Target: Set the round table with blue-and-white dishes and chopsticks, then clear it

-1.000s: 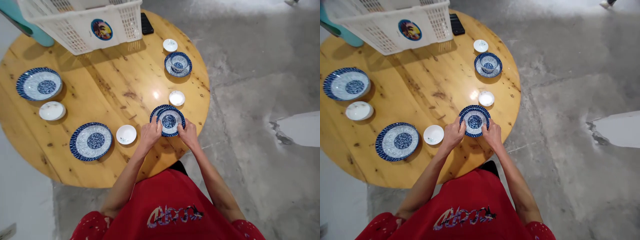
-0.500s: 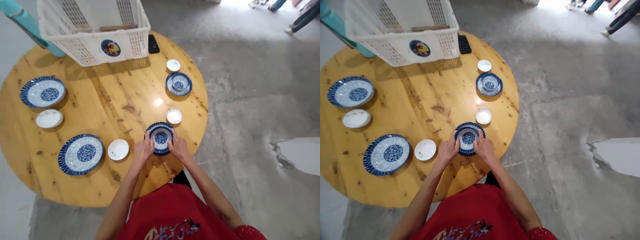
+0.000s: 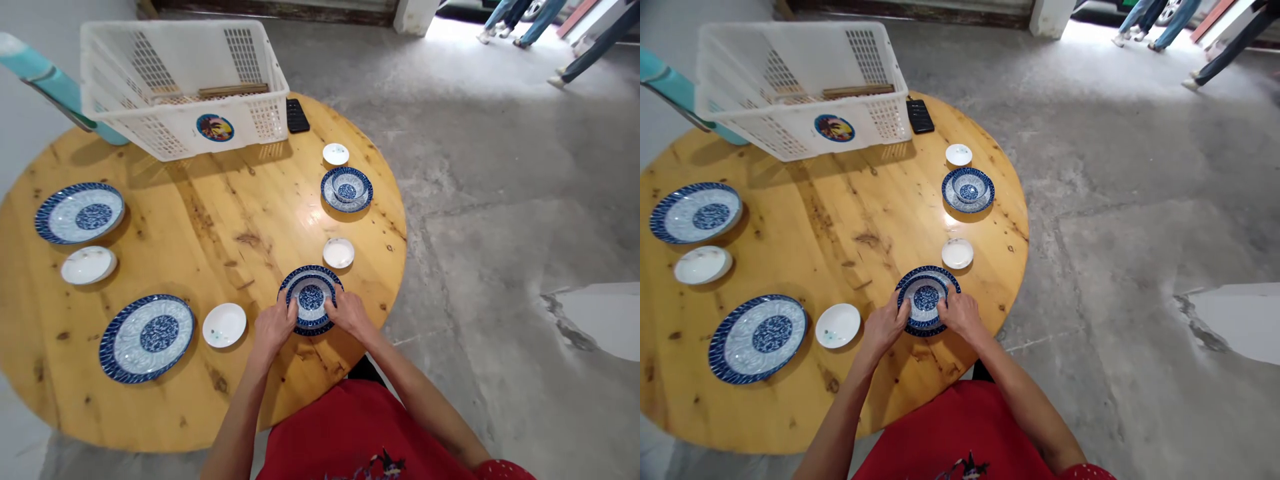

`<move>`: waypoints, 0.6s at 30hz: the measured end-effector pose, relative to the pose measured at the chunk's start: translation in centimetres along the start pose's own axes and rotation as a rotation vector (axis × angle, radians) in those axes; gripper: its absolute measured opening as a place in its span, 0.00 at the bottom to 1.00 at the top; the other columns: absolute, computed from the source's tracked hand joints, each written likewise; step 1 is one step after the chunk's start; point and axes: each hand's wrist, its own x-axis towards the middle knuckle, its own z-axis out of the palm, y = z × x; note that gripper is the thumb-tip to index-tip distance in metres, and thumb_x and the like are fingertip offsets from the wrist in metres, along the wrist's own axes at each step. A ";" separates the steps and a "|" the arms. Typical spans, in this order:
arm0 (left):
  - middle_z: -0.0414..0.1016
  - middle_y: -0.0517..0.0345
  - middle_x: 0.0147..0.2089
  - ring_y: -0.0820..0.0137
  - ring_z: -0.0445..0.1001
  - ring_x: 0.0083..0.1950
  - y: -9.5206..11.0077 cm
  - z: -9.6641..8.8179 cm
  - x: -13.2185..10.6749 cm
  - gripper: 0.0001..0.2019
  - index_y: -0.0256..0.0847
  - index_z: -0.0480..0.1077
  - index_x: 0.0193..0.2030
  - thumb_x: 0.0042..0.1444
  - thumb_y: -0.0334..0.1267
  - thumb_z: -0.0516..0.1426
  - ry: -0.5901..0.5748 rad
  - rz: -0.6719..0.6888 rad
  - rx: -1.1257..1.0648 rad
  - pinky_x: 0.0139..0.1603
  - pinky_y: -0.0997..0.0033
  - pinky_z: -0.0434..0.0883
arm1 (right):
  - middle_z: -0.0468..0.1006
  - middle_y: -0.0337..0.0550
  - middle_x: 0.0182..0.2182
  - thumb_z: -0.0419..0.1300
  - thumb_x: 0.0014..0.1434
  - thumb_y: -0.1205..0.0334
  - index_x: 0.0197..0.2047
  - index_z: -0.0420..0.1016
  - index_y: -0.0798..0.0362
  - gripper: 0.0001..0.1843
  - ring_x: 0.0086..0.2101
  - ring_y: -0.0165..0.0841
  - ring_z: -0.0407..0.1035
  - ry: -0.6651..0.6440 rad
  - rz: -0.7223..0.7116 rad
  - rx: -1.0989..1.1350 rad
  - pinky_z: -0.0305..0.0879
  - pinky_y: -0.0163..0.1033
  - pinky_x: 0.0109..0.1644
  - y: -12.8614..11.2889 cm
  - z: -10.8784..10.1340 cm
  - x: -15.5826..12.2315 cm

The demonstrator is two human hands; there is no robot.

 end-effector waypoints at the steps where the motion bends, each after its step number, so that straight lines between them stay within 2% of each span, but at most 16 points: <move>1: 0.81 0.42 0.42 0.55 0.81 0.44 -0.1 0.1 0.3 0.23 0.35 0.66 0.60 0.68 0.46 0.43 -0.027 0.000 -0.063 0.45 0.62 0.71 | 0.82 0.53 0.37 0.49 0.66 0.58 0.60 0.69 0.57 0.23 0.38 0.43 0.77 -0.002 0.003 0.062 0.68 0.41 0.42 0.1 0.2 0.1; 5: 0.81 0.46 0.47 0.58 0.79 0.47 -0.3 0.5 1.0 0.20 0.38 0.70 0.52 0.66 0.45 0.44 -0.056 0.007 -0.286 0.46 0.64 0.71 | 0.82 0.43 0.34 0.50 0.63 0.64 0.50 0.73 0.52 0.16 0.34 0.37 0.75 0.023 -0.004 0.306 0.66 0.36 0.39 0.3 1.1 0.5; 11: 0.81 0.49 0.41 0.59 0.79 0.43 1.1 0.6 -0.4 0.19 0.39 0.71 0.52 0.66 0.44 0.45 0.003 0.014 -0.308 0.44 0.64 0.72 | 0.80 0.44 0.32 0.51 0.60 0.65 0.46 0.74 0.56 0.14 0.32 0.36 0.72 0.115 0.002 0.416 0.63 0.35 0.37 1.4 1.3 -1.2; 14: 0.81 0.49 0.43 0.59 0.79 0.45 3.2 1.1 -1.6 0.19 0.40 0.70 0.54 0.66 0.44 0.46 0.042 0.056 -0.301 0.45 0.65 0.72 | 0.79 0.46 0.31 0.51 0.61 0.64 0.44 0.74 0.56 0.13 0.31 0.36 0.72 0.171 -0.015 0.422 0.62 0.35 0.38 3.3 0.3 -2.9; 18: 0.81 0.49 0.43 0.59 0.79 0.45 7.9 2.6 -3.0 0.19 0.40 0.70 0.55 0.66 0.43 0.46 0.042 0.119 -0.281 0.47 0.65 0.70 | 0.80 0.47 0.32 0.50 0.61 0.62 0.44 0.74 0.56 0.15 0.31 0.36 0.73 0.230 0.004 0.450 0.64 0.35 0.37 7.7 -1.6 -5.5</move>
